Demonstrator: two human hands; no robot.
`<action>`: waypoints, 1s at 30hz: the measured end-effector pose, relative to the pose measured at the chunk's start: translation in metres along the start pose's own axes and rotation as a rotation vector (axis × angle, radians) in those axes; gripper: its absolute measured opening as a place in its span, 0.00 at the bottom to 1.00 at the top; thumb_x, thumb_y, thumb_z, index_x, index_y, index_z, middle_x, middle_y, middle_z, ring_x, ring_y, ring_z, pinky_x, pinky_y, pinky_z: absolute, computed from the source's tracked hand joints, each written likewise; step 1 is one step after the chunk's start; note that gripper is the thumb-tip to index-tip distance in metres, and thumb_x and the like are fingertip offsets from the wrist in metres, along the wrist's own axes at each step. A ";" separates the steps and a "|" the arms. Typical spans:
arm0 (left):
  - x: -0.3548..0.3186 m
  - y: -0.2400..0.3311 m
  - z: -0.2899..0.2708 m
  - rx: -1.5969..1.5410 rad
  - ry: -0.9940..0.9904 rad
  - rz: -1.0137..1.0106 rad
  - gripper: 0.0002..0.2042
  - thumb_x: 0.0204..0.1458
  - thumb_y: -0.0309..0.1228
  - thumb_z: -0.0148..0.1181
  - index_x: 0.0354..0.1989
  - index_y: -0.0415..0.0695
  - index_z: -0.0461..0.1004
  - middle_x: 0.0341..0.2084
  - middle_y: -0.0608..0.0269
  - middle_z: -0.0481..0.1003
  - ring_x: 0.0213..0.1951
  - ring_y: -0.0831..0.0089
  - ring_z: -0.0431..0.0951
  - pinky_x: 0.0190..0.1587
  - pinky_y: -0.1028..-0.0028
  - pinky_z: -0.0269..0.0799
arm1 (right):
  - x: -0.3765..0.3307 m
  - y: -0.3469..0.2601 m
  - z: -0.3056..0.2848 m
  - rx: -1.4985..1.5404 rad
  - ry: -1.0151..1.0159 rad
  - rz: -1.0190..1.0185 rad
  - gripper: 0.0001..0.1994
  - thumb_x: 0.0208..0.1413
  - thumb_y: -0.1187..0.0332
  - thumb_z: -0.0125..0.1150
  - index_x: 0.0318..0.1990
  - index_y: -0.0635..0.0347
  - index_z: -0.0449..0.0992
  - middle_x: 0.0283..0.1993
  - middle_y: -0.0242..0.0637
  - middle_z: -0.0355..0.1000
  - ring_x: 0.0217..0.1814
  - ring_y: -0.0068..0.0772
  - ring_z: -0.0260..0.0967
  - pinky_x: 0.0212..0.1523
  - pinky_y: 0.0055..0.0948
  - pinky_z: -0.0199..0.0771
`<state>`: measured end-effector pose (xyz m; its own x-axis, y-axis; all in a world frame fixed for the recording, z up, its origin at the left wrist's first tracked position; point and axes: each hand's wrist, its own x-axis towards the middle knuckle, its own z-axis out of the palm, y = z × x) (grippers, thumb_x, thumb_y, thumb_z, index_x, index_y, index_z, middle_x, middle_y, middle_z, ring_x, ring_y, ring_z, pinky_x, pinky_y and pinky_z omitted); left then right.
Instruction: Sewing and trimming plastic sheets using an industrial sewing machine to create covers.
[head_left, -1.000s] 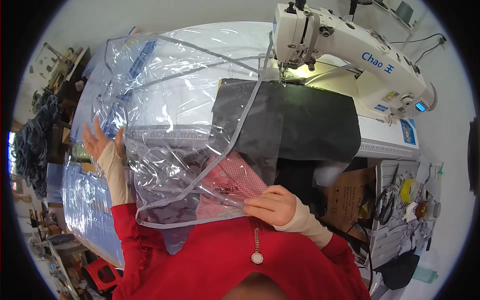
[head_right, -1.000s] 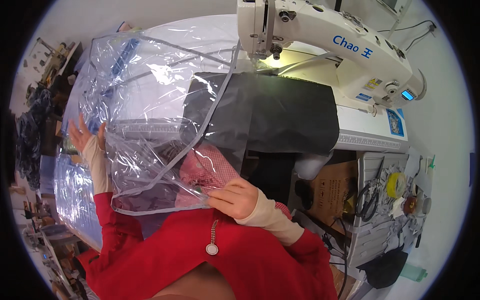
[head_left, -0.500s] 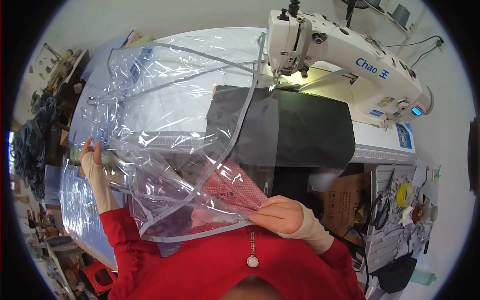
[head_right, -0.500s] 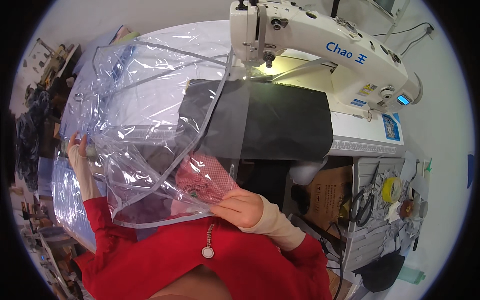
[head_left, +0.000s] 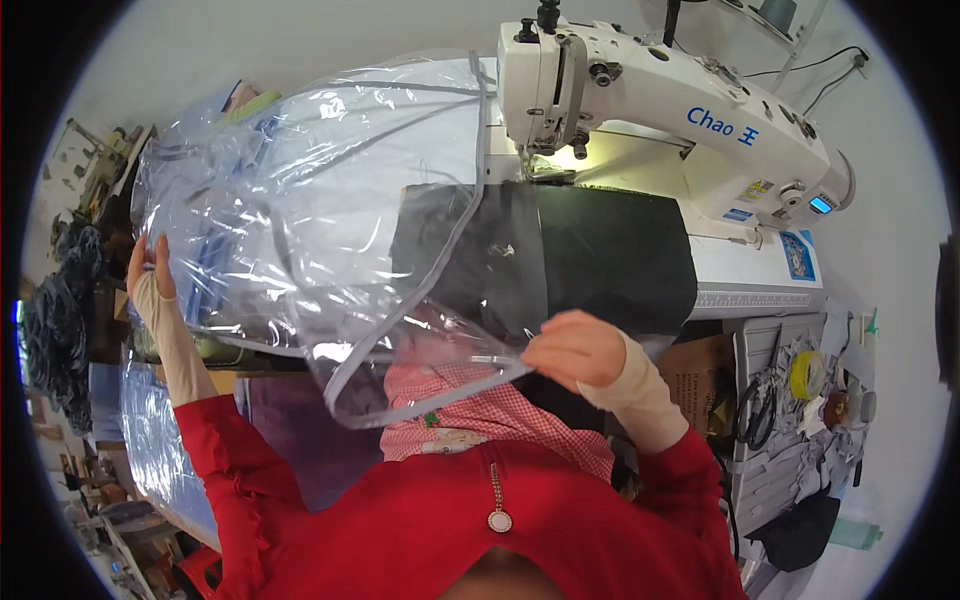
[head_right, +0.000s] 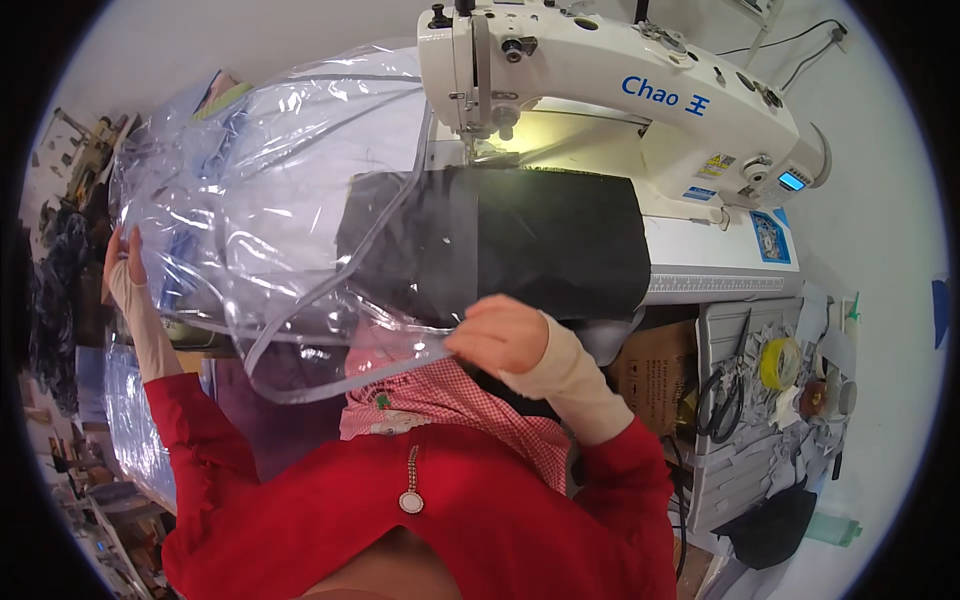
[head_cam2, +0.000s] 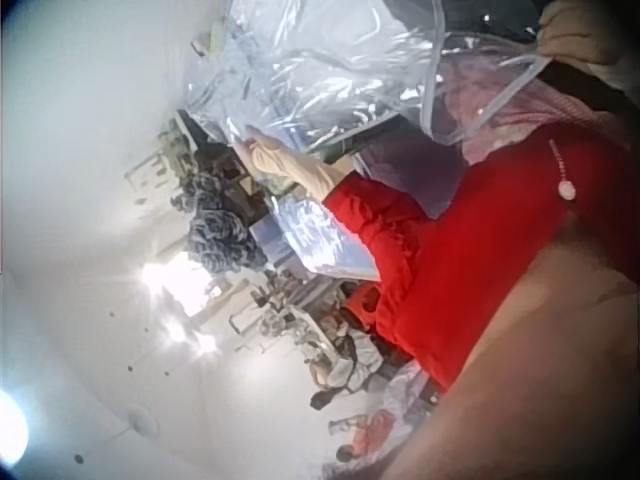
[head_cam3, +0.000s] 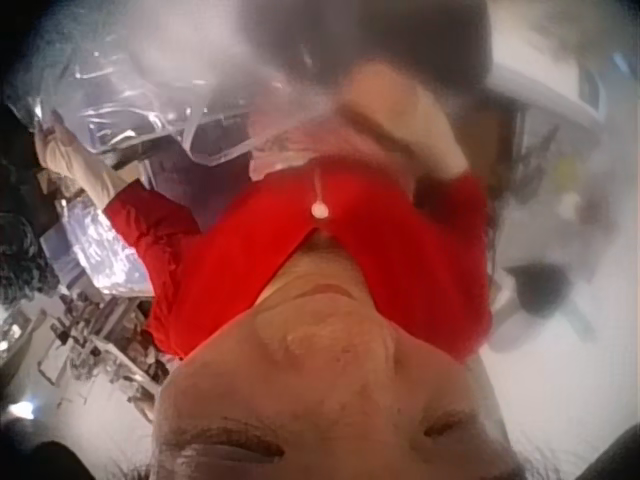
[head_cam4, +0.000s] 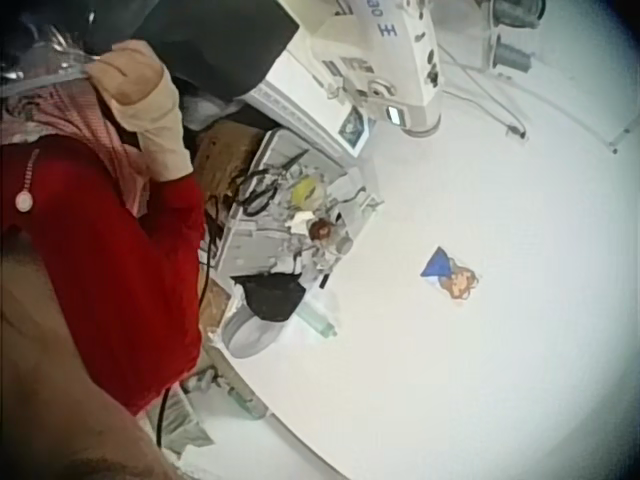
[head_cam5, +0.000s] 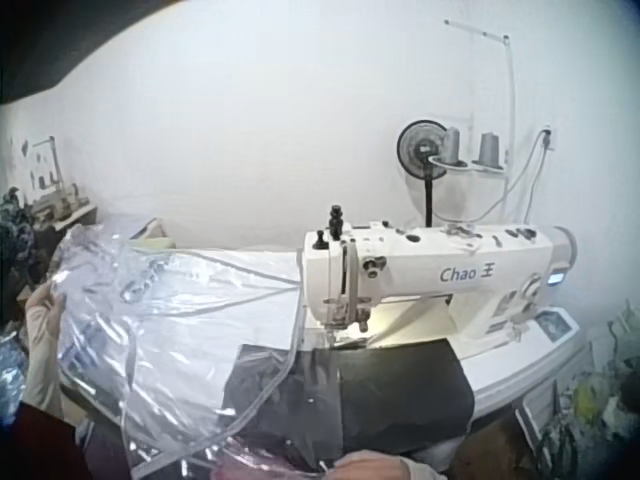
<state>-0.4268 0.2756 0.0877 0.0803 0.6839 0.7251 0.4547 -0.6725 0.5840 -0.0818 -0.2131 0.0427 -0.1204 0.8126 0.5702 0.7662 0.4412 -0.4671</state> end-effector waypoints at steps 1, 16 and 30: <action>0.003 0.003 0.013 -0.068 0.005 0.006 0.19 0.44 0.32 0.65 0.44 0.37 0.72 0.21 0.75 0.65 0.24 0.86 0.62 0.27 0.85 0.58 | 0.000 0.009 -0.001 -0.025 0.022 -0.013 0.11 0.38 0.77 0.59 0.34 0.64 0.74 0.34 0.38 0.72 0.35 0.38 0.70 0.43 0.35 0.70; 0.057 0.085 0.104 0.410 0.227 0.279 0.29 0.41 0.36 0.63 0.54 0.44 0.62 0.48 0.52 0.65 0.49 0.56 0.66 0.52 0.66 0.63 | 0.044 0.141 0.014 -0.270 0.236 -0.070 0.10 0.35 0.76 0.65 0.30 0.57 0.75 0.28 0.31 0.73 0.33 0.34 0.70 0.39 0.31 0.71; -0.162 0.279 0.209 0.122 -1.096 1.199 0.03 0.43 0.28 0.47 0.23 0.45 0.68 0.22 0.65 0.69 0.25 0.69 0.71 0.47 0.68 0.63 | 0.041 0.154 0.006 -0.214 0.103 -0.048 0.11 0.39 0.78 0.62 0.33 0.57 0.74 0.36 0.31 0.73 0.38 0.31 0.71 0.46 0.32 0.69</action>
<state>-0.1278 0.0365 0.0564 0.9533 -0.2871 0.0934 -0.2700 -0.9492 -0.1617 0.0275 -0.1093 -0.0101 -0.1030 0.7450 0.6591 0.8788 0.3786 -0.2906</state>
